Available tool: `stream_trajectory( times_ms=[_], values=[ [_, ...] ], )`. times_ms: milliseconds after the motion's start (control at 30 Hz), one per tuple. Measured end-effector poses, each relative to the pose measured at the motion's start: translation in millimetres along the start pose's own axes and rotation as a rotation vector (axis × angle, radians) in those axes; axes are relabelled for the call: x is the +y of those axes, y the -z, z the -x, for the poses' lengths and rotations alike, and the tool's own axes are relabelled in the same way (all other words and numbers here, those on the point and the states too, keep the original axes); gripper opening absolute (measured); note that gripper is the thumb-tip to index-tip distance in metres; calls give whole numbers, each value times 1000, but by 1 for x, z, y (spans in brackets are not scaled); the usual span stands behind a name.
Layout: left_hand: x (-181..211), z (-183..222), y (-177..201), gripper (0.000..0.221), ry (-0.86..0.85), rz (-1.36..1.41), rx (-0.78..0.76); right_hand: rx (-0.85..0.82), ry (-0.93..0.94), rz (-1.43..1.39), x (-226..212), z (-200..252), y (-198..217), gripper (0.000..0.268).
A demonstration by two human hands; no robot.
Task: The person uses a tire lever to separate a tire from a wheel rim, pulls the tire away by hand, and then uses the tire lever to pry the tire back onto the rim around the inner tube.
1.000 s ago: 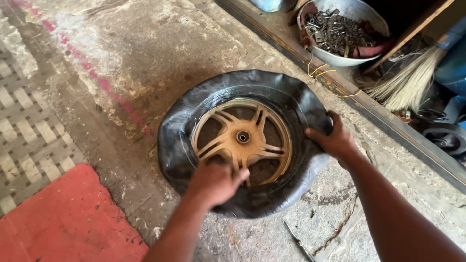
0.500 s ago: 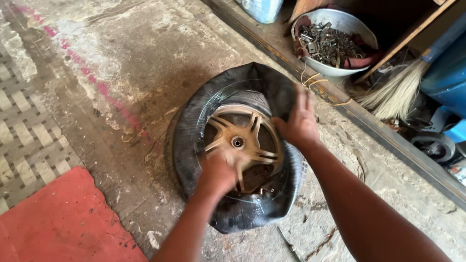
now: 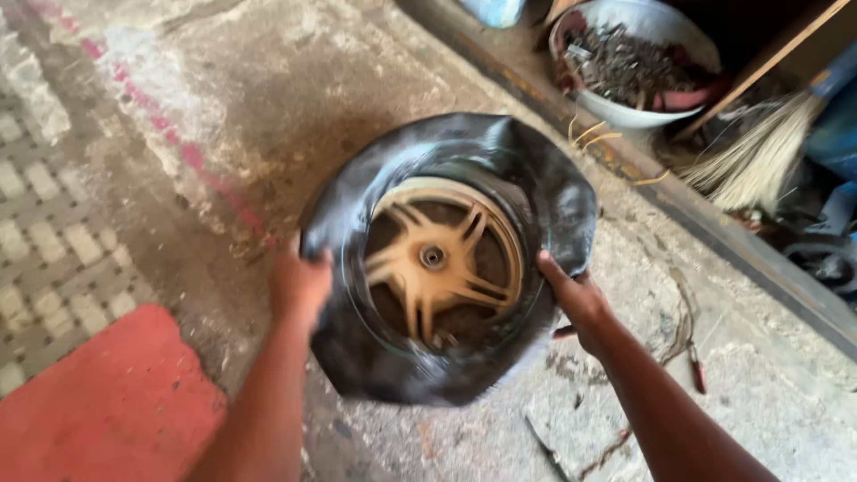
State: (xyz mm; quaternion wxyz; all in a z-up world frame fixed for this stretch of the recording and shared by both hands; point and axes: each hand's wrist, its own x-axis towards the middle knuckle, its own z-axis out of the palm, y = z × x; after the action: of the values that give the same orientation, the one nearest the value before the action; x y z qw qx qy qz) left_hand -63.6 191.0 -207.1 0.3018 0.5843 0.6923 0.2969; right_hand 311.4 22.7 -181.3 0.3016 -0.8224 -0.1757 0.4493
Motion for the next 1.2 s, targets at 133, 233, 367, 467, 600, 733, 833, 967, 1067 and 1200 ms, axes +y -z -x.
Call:
stream_trajectory(
  times_ms=[133,233,367,467,600,733,833,967,1067,1200],
  values=[
    [-13,-52,23,41,-147,-112,210,-129,-23,205,-5,-1,0,103],
    [-21,-30,39,26,70,-118,214,13,-13,521,-31,-18,24,102],
    [2,13,54,29,-141,-90,432,469,759,805,-77,-9,31,114],
    [55,45,56,17,-422,-17,303,193,804,765,-112,32,3,90],
    [126,95,60,33,-279,-292,-998,-646,598,1131,-125,89,-51,79],
    [149,131,70,58,-168,-928,-1485,-741,455,1310,-110,118,-79,78],
    [134,135,72,55,-428,-929,-1280,-506,569,1303,-98,115,-90,64],
    [109,129,62,85,-585,-821,-980,-82,832,1549,-98,99,-102,53],
    [79,136,56,85,-793,-840,-960,42,901,1495,-76,92,-111,42],
    [60,128,46,100,-883,-874,-896,27,818,1459,-68,81,-121,39]
  ],
)
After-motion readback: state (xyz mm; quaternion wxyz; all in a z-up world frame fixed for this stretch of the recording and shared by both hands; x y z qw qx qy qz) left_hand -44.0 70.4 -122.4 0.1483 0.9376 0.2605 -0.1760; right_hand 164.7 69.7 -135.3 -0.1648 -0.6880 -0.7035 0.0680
